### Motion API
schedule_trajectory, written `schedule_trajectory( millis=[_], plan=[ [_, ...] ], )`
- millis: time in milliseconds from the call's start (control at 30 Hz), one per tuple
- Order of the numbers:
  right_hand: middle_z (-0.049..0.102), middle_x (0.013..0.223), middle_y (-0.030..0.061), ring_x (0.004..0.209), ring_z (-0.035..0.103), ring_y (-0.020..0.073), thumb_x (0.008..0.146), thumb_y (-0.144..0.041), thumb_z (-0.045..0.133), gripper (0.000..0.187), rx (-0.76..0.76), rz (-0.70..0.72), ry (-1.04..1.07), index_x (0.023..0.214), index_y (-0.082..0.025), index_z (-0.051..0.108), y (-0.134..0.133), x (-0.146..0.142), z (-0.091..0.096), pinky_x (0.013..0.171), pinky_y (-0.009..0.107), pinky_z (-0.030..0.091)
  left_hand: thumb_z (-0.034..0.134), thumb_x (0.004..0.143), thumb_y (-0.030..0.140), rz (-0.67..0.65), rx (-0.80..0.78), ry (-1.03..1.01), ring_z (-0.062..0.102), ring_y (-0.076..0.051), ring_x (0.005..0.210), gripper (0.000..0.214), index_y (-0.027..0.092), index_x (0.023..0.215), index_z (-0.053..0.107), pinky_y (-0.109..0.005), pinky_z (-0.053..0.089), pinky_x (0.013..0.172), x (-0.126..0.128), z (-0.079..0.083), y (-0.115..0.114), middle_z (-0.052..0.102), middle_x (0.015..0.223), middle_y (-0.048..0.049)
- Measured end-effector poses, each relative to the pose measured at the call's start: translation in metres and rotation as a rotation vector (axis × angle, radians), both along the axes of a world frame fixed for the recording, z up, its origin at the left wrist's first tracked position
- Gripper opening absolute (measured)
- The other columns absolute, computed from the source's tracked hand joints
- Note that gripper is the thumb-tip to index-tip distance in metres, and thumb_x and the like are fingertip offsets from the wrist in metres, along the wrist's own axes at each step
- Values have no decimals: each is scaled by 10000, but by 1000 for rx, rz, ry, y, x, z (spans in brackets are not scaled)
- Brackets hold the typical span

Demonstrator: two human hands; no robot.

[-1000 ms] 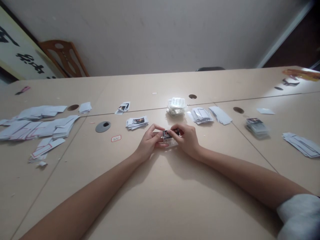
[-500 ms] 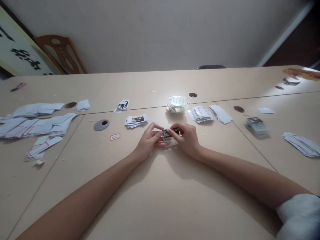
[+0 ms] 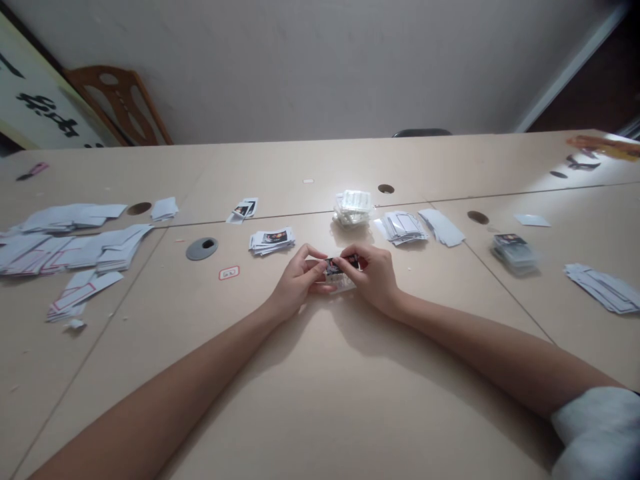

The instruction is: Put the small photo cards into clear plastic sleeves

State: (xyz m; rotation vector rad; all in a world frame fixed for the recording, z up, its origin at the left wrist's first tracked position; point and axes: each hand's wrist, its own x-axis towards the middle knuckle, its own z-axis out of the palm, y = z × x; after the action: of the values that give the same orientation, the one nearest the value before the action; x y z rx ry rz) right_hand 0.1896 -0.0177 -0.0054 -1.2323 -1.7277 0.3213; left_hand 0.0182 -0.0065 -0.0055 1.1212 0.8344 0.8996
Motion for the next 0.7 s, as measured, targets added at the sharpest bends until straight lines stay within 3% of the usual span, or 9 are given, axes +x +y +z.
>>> schedule_trajectory(
  millis=[700],
  plan=[
    [660, 648, 1, 575, 560, 121, 810, -232, 666, 96, 6, -1, -11, 731, -179, 656, 0, 0, 0, 568, 251, 409, 712, 775, 391, 0, 13, 16, 665, -121, 714, 361, 188, 917, 449, -270, 596, 653, 0, -1, 0, 660, 845, -7]
  ],
)
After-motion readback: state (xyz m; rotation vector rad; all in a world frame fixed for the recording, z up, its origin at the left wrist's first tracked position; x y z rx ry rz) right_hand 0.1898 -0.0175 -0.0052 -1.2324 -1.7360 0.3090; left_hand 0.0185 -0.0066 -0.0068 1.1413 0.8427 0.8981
